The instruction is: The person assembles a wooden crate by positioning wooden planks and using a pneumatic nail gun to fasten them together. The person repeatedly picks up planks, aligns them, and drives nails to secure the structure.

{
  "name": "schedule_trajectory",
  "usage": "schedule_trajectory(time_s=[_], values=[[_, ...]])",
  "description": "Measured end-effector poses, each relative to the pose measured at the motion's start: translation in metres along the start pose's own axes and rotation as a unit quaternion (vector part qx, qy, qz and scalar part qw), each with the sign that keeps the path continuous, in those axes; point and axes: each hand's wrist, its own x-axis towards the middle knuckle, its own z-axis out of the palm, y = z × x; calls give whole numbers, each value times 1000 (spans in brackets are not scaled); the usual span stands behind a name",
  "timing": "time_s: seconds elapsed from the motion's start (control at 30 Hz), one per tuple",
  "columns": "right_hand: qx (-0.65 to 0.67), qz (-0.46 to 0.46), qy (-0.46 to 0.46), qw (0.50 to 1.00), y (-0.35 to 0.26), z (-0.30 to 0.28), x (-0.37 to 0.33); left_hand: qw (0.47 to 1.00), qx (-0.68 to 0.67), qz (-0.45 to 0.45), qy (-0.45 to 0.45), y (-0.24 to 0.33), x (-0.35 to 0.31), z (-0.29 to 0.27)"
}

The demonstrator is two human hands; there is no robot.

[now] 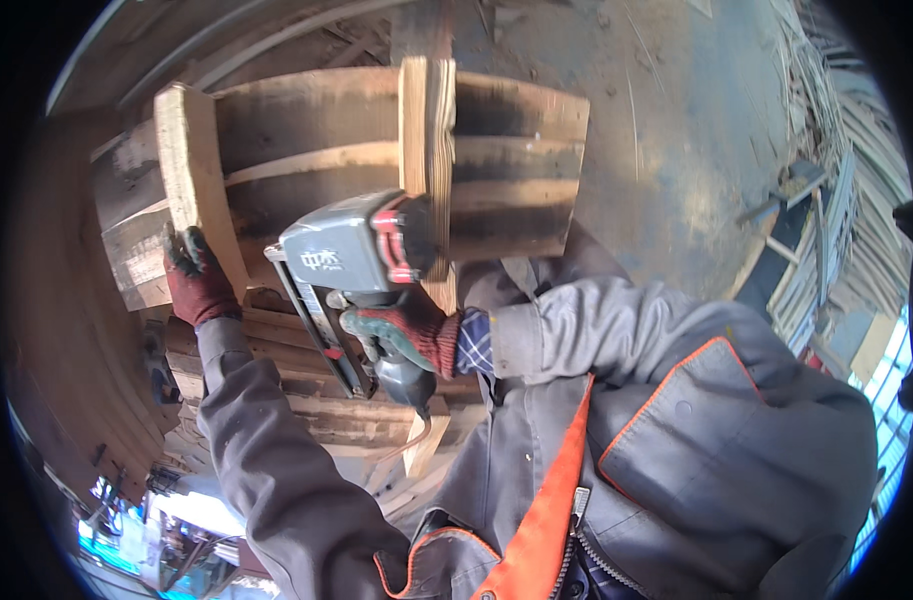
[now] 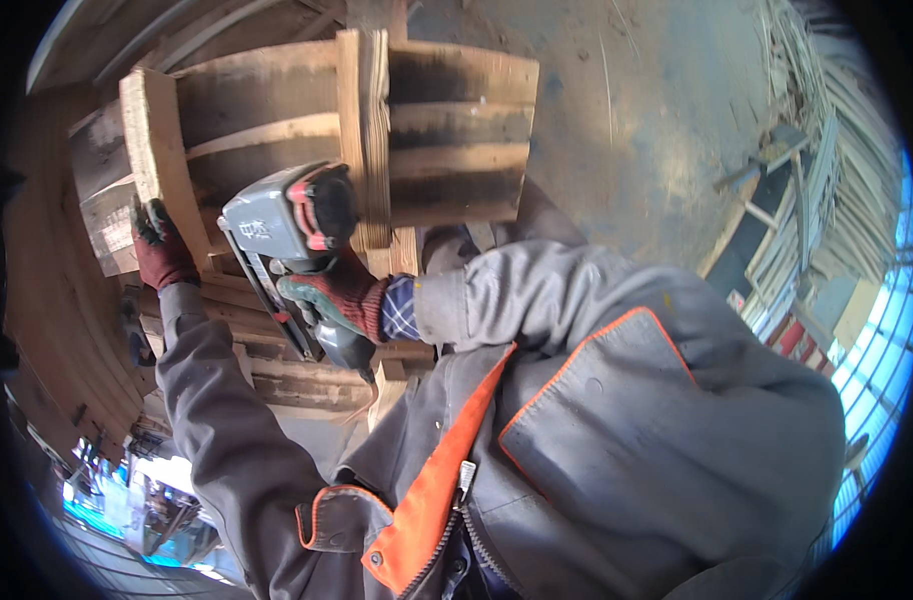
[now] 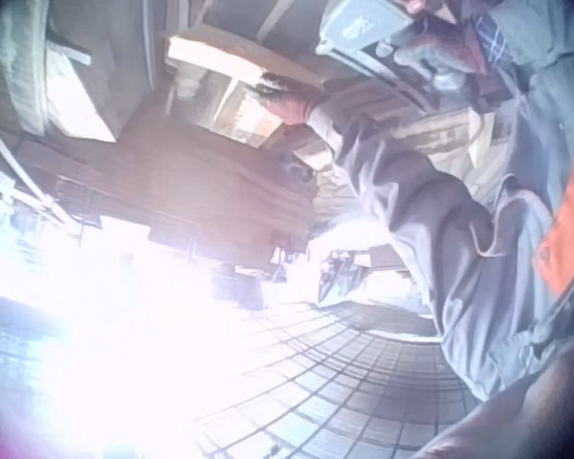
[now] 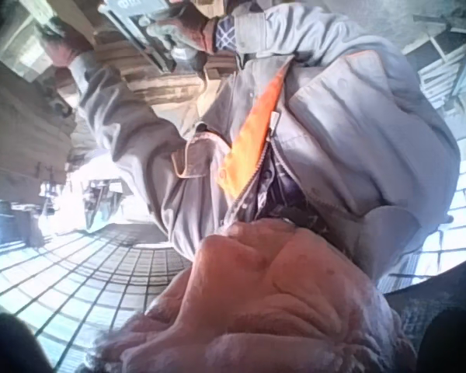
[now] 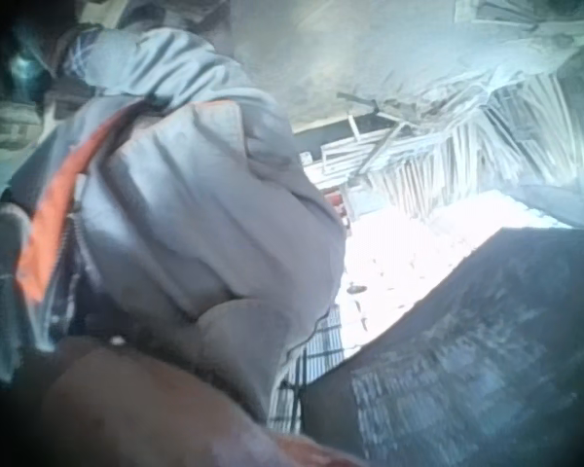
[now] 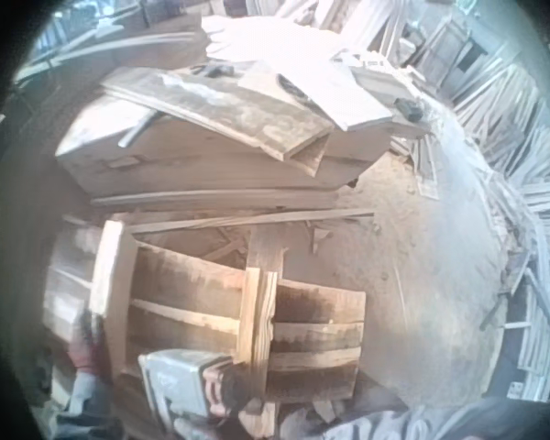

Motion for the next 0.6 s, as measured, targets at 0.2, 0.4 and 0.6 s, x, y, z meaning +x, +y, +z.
schedule_trajectory(time_s=[0.2,0.4,0.6], values=[[-83,-98,-74,989,-91,5,-53,989,-2,-9,145,109,-57,-50],[-238,-234,-242,911,-141,28,-76,973,-229,3,43,243,-190,-158],[-515,-638,-354,450,-101,32,-56,983,-93,-142,73,268,-218,-178]])
